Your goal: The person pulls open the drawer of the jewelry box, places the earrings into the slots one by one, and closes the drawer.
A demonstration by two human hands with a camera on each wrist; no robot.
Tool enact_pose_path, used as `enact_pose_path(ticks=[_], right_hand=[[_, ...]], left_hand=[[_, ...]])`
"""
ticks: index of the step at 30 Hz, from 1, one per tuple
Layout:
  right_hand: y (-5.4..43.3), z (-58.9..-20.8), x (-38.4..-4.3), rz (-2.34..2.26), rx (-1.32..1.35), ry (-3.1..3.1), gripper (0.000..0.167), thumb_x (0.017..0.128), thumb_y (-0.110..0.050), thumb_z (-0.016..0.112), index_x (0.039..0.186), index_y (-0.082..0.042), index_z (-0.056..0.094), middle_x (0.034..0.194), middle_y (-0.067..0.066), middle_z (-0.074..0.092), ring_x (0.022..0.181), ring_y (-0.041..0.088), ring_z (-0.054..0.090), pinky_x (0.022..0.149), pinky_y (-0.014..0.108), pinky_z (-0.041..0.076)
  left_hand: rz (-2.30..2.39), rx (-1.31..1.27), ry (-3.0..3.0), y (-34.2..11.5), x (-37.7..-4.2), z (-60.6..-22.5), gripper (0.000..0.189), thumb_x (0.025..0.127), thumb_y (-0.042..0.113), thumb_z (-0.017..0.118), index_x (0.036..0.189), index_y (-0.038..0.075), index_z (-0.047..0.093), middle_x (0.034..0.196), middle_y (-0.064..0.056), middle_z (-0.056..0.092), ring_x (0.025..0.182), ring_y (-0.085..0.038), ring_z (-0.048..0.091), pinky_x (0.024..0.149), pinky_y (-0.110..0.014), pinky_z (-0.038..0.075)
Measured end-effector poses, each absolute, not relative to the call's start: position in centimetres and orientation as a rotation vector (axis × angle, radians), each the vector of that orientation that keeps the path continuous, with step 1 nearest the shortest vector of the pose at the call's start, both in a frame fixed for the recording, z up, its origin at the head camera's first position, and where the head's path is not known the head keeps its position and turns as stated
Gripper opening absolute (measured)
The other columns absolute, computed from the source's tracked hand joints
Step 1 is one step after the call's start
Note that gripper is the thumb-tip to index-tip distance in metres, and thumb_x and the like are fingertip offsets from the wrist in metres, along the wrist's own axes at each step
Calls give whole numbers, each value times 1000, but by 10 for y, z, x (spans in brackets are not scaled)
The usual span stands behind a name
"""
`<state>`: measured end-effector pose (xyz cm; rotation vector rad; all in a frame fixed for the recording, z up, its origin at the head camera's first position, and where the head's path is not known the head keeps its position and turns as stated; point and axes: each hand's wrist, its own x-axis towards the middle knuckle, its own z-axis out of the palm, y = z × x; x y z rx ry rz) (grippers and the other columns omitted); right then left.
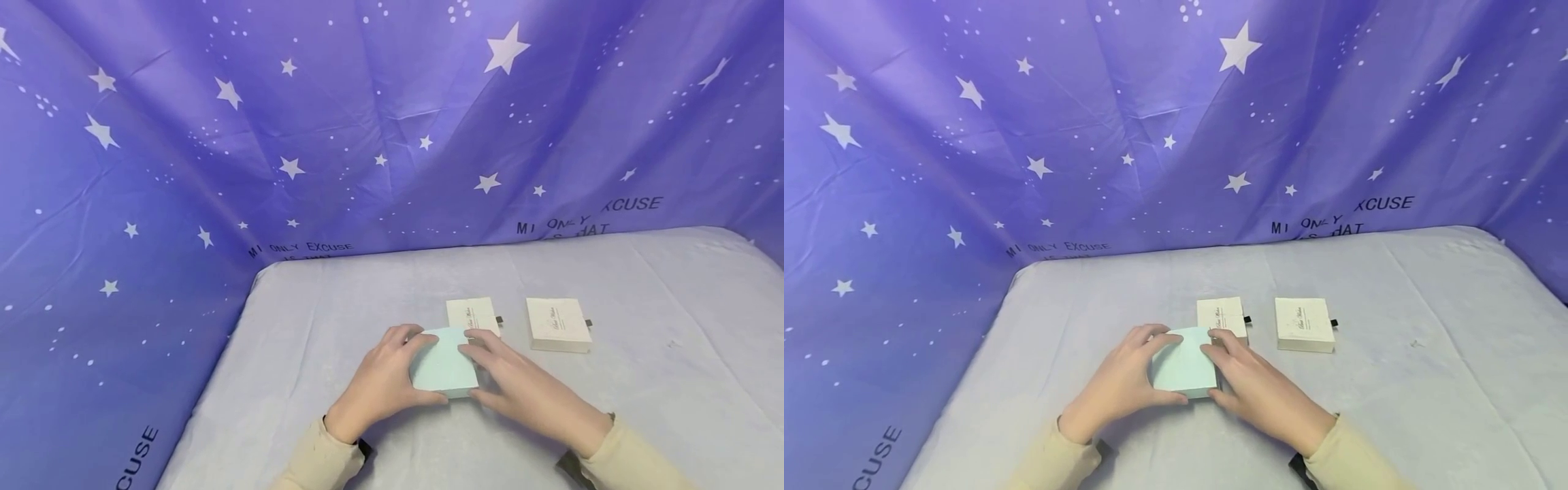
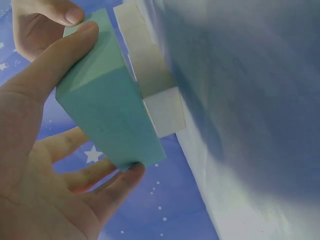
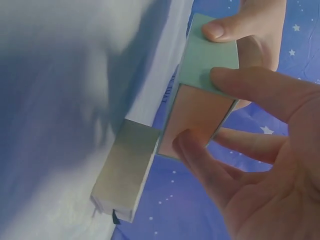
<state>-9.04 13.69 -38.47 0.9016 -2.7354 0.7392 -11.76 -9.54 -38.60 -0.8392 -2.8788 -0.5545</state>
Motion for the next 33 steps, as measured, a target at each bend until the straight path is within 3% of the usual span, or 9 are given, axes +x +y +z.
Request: enact_pose_path(ticks=[5,18,33], right_hand=[[140,-386,-84,667,916,-2727,57,77,-16,83,127,-1,61,139,18,52,121,32,59,98,44,51],[157,-399,-83,646,916,-2781,52,77,-16,82,122,1,63,137,22,53,121,39,58,98,50,50],[164,-403,-89,754,909,-2859,52,77,-20,83,124,-3,64,140,19,52,122,38,58,98,51,50]], left_hand=[[-514,-895,-2887,-90,-116,-386,82,63,57,87,132,20,61,134,-4,56,125,-20,52,90,-40,55],[-479,-954,-2954,-72,-117,-401,81,66,59,85,133,21,59,132,-4,56,121,-19,54,83,-37,56],[-389,-961,-2997,-66,-117,-408,82,67,58,85,131,17,58,132,-2,52,122,-20,50,86,-31,55]])
